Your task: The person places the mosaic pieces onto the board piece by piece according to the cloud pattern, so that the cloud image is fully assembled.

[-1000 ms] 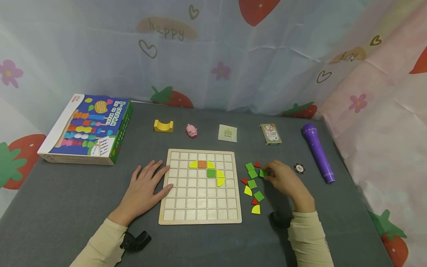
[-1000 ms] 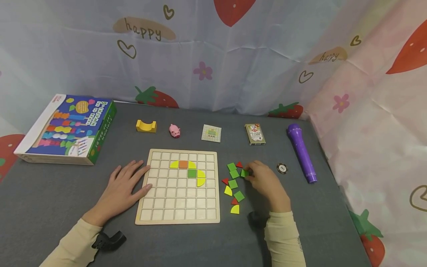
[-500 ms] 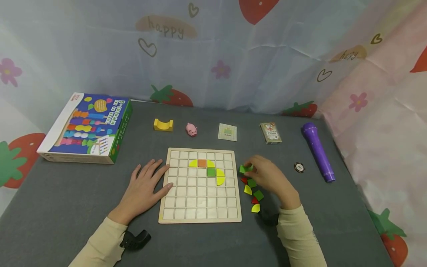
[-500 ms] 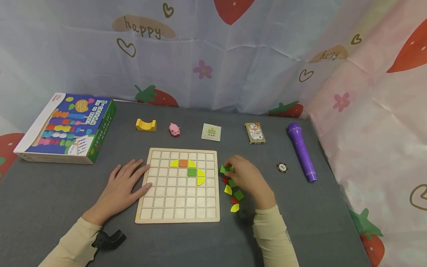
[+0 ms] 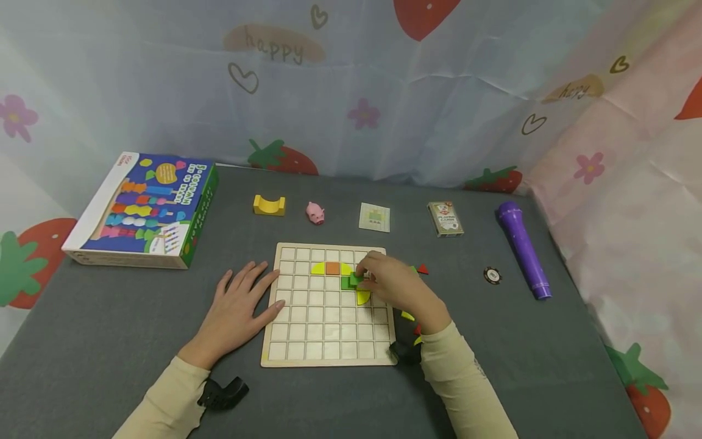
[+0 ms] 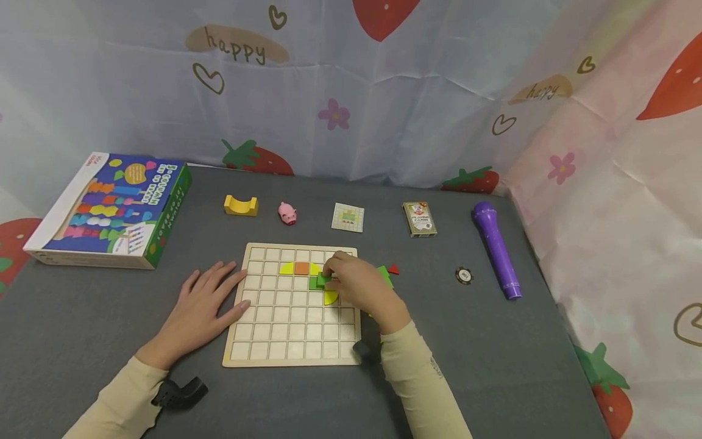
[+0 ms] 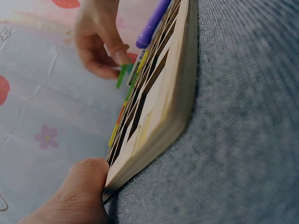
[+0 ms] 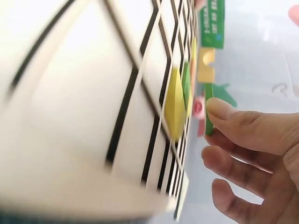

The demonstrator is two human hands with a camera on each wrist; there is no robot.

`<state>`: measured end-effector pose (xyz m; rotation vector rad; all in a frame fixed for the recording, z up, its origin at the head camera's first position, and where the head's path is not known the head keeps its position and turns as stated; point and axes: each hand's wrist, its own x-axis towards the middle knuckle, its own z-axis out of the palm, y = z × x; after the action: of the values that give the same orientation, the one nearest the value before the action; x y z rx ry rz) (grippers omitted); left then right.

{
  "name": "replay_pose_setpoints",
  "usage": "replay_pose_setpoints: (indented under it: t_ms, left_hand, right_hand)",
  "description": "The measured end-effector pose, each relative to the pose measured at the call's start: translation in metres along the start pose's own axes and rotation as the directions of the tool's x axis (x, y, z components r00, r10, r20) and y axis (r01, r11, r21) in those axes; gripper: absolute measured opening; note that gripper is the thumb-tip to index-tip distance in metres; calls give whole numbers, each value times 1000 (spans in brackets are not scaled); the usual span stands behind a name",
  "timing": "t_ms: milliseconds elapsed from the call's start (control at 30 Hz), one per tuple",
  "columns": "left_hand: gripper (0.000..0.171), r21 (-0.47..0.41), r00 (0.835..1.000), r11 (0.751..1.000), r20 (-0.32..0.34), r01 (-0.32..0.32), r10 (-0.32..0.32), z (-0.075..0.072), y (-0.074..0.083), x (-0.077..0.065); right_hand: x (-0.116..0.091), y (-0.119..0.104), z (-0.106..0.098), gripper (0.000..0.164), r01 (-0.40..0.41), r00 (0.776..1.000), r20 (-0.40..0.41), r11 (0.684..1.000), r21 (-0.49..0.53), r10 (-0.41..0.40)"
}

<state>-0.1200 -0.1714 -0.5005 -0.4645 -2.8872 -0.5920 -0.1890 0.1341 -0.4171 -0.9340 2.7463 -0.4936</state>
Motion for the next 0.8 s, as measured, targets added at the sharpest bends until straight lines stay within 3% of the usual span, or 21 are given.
replay_pose_setpoints:
  t_ms: [300,800]
  left_hand:
    - [66,5,1000,1000,-4,-3,3,1,0,0]
    - [66,-3,1000,1000,16,4,-4,-1,0,1]
  right_hand:
    - [18,-15,11,19,37,999,35,998,-43,-36]
    - [28,-30,17,19,59,997,61,993,-102,-53]
